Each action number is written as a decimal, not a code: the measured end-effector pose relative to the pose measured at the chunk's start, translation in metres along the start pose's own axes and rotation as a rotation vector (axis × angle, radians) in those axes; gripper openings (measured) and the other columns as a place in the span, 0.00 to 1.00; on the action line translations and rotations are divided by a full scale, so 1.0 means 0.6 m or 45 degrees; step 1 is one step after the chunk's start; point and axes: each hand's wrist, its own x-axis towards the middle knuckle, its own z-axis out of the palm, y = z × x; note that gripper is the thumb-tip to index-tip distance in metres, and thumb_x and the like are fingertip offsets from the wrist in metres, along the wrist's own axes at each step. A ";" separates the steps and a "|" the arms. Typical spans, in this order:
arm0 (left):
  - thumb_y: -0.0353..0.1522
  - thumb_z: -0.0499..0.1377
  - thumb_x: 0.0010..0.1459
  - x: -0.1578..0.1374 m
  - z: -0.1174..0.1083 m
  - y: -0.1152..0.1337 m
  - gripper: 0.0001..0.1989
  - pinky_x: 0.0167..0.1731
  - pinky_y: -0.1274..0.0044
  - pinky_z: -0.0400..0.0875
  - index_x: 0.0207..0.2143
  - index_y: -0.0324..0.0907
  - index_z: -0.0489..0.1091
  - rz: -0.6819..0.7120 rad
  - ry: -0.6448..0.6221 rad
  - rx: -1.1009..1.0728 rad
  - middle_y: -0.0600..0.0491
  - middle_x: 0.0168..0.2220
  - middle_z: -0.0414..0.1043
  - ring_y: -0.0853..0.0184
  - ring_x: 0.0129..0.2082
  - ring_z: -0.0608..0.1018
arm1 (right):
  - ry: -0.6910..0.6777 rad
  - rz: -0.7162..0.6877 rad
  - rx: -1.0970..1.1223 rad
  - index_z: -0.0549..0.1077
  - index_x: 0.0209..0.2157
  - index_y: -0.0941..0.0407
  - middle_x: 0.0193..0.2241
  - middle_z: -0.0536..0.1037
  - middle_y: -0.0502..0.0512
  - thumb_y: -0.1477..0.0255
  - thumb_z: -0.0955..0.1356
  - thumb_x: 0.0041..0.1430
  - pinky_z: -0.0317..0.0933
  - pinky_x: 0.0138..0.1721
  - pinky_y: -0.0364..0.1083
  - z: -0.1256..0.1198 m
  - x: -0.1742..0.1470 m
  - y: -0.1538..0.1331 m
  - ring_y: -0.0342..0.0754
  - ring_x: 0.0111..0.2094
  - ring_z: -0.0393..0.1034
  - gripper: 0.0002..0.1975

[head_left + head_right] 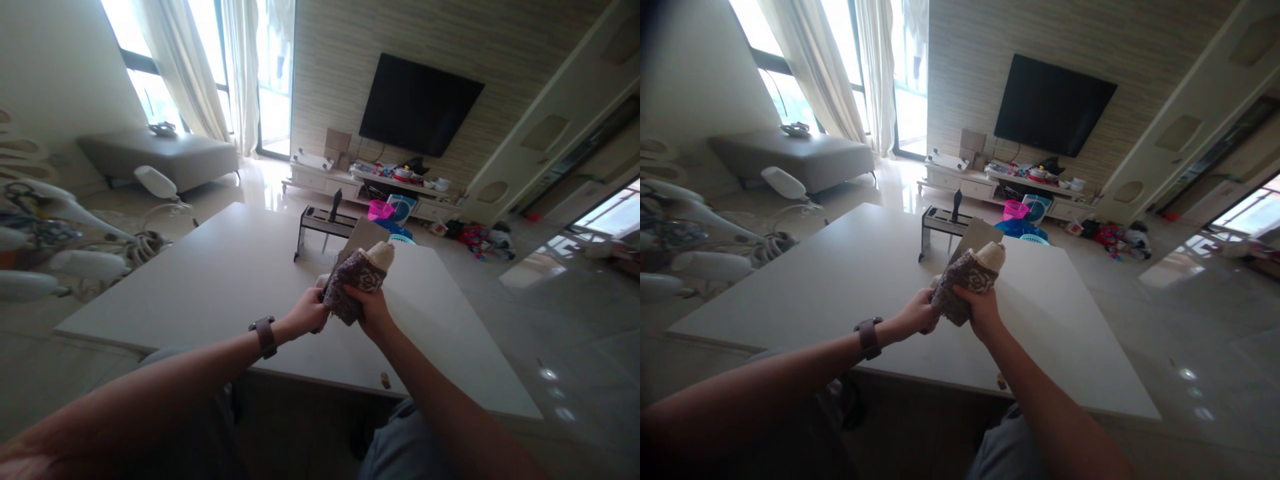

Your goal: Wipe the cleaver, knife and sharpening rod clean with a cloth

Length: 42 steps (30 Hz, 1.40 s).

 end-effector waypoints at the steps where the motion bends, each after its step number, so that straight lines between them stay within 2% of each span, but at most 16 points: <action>1: 0.41 0.64 0.52 0.000 0.000 0.000 0.17 0.09 0.82 0.57 0.21 0.43 0.61 0.010 -0.006 0.000 0.62 0.09 0.58 0.75 0.08 0.62 | 0.014 -0.005 -0.021 0.80 0.37 0.57 0.36 0.86 0.54 0.75 0.83 0.30 0.77 0.45 0.55 -0.001 0.001 0.000 0.55 0.38 0.81 0.26; 12: 0.36 0.62 0.51 -0.005 -0.009 0.006 0.11 0.10 0.83 0.58 0.24 0.41 0.64 0.037 -0.022 0.076 0.62 0.12 0.60 0.75 0.09 0.63 | 0.014 -0.102 -0.285 0.79 0.40 0.57 0.41 0.85 0.58 0.74 0.83 0.29 0.75 0.48 0.59 -0.025 0.007 -0.003 0.60 0.42 0.81 0.30; 21: 0.31 0.58 0.46 -0.003 -0.019 0.009 0.04 0.09 0.83 0.56 0.23 0.42 0.64 0.020 -0.053 0.123 0.61 0.10 0.60 0.74 0.09 0.63 | 0.019 -0.167 -0.432 0.79 0.40 0.57 0.41 0.85 0.60 0.73 0.83 0.27 0.74 0.48 0.59 -0.028 0.009 -0.014 0.61 0.43 0.80 0.31; 29: 0.34 0.60 0.52 -0.002 -0.025 0.012 0.09 0.09 0.83 0.57 0.23 0.42 0.63 0.042 -0.063 0.157 0.62 0.10 0.59 0.74 0.09 0.63 | -0.016 -0.147 -0.471 0.79 0.41 0.57 0.42 0.85 0.61 0.72 0.84 0.26 0.74 0.48 0.60 -0.030 0.008 -0.024 0.62 0.44 0.80 0.33; 42: 0.42 0.62 0.56 0.000 -0.033 0.021 0.18 0.08 0.83 0.55 0.22 0.42 0.62 0.034 -0.044 0.235 0.60 0.10 0.59 0.74 0.08 0.63 | -0.040 -0.135 -0.531 0.79 0.38 0.57 0.41 0.85 0.59 0.72 0.83 0.25 0.73 0.48 0.59 -0.035 0.009 -0.037 0.61 0.43 0.80 0.31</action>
